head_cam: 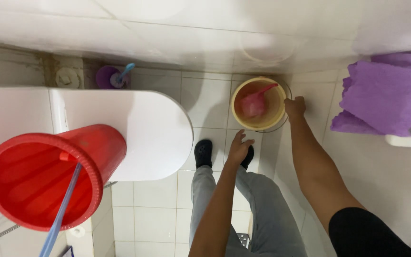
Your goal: Cleaning bathroom surfaces including the sink and shelf, and organizing supplies.
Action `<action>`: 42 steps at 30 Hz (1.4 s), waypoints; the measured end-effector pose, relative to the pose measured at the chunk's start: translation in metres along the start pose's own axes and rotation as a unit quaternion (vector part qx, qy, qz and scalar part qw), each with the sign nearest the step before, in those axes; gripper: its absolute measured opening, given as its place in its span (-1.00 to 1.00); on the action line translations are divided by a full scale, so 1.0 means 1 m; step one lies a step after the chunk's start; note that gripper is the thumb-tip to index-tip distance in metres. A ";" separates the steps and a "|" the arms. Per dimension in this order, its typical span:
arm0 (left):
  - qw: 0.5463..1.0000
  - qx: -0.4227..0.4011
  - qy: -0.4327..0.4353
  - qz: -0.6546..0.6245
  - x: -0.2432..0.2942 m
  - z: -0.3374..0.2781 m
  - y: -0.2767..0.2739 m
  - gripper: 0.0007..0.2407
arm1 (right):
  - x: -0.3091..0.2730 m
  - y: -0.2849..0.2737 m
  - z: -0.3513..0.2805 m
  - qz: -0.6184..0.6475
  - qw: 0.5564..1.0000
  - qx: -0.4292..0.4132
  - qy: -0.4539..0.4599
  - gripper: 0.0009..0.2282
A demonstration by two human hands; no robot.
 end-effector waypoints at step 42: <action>0.877 0.303 0.051 -0.370 0.192 -0.169 -0.253 -0.73 | -0.522 0.483 -0.310 0.052 0.921 -0.373 -0.104 -0.87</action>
Point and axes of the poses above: each hand's wrist, its own z-axis towards the middle knuckle, its own y-axis out of the palm, x = y × z, the point moved 9 cm from there along z, towards the middle knuckle, and after that the axes turned 11 degrees about -z, right-handed, at the moved point
